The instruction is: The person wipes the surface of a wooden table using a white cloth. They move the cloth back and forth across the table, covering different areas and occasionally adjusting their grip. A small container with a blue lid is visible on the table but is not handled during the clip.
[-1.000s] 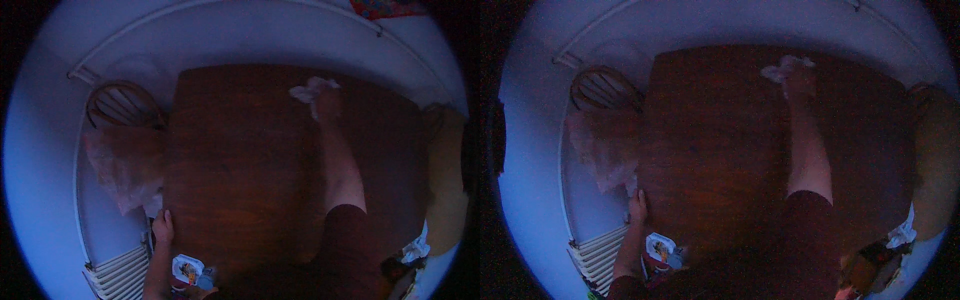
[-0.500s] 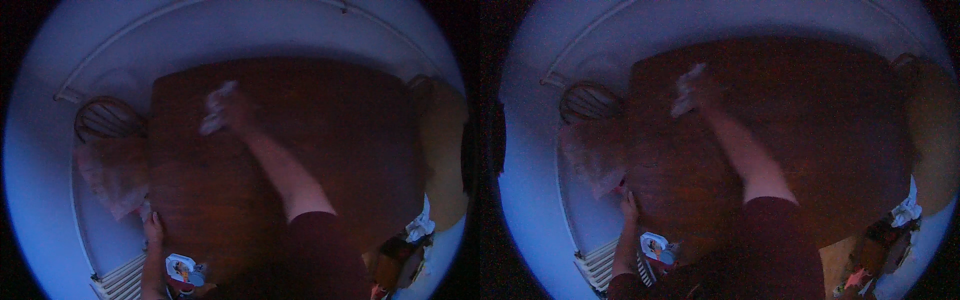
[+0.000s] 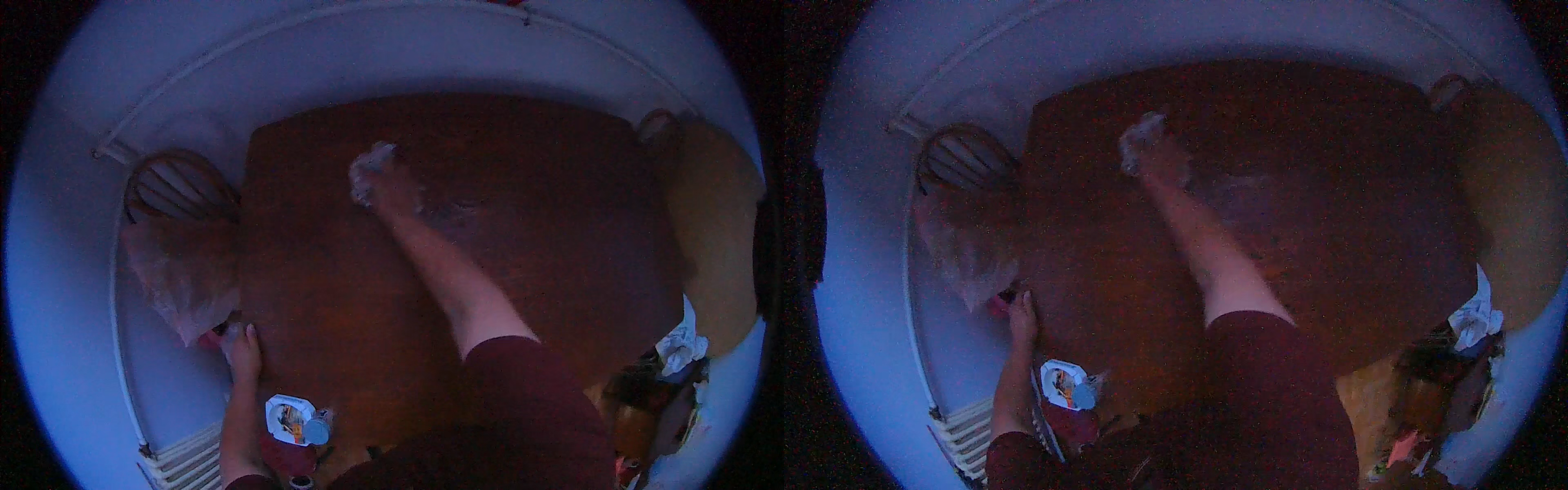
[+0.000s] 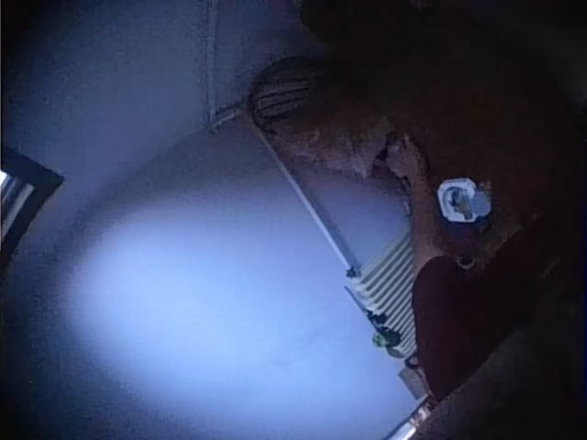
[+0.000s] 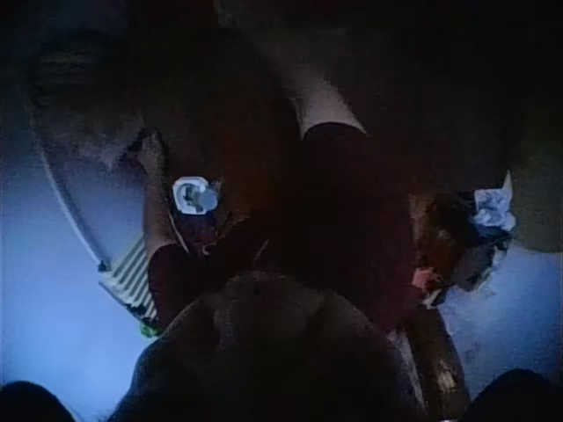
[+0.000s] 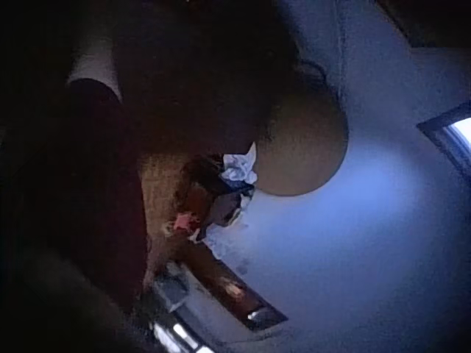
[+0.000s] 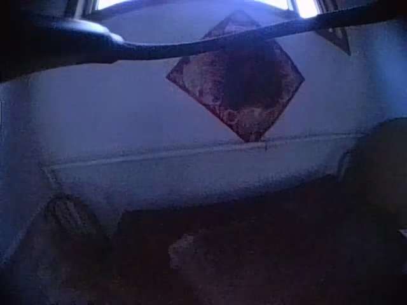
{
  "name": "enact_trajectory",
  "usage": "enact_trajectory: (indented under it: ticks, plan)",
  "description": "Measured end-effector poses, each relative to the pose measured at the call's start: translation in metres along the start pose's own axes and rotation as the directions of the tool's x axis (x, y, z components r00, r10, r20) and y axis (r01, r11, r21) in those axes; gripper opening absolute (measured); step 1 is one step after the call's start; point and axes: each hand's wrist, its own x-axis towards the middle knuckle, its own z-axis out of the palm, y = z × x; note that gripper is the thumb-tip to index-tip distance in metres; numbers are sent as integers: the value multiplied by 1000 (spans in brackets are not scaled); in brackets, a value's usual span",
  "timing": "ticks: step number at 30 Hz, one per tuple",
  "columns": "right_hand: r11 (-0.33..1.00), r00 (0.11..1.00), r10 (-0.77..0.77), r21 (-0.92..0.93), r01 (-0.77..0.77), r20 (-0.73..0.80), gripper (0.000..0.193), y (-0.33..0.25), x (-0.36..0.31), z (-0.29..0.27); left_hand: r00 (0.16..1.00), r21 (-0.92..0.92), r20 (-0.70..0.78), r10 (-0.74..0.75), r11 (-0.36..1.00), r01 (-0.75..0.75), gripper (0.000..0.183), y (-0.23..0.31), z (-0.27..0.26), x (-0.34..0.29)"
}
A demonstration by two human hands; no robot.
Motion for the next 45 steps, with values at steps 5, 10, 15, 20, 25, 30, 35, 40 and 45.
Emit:
enact_trajectory:
  ticks: [5, 10, 15, 20, 25, 30, 35, 40, 45]
  plan:
    - [921, 920, -344, -256, 292, -190, 30, 2, -17, 36, 896, 426, 408, -177, 904, -15, 56, 27, -41, 23]
    - [972, 967, -217, -126, 200, -134, 31, -2, -14, 46, 980, 161, 170, 103, 978, -130, 54, 95, -89, 23]
    - [983, 982, -181, -29, 180, -51, 37, 9, -27, 8, 928, -164, -8, 372, 915, -369, 46, 211, -71, -18]
    - [993, 998, -68, -93, 69, 17, 47, 151, -25, -106, 888, -147, -75, 454, 876, -460, 44, 241, 43, -98]
    - [863, 839, 373, -183, -471, -397, 40, 335, -25, -199, 936, -1, -27, 352, 936, -352, 52, 277, 115, -142]
    - [936, 973, 154, -289, -199, -172, 44, 255, -24, -153, 954, 222, -30, 299, 932, -286, 57, 298, 143, -149]
    - [981, 947, -146, 167, 101, 285, 62, 157, -51, -114, 947, 270, -39, 318, 916, -296, 59, 305, 138, -145]
    - [890, 986, 132, 425, -164, 104, 41, 277, 7, -189, 929, 281, -78, 361, 902, -327, 59, 305, 142, -146]
    - [887, 831, 418, -33, -461, -367, 29, 447, 36, -259, 943, 276, -65, 326, 914, -297, 59, 309, 144, -150]
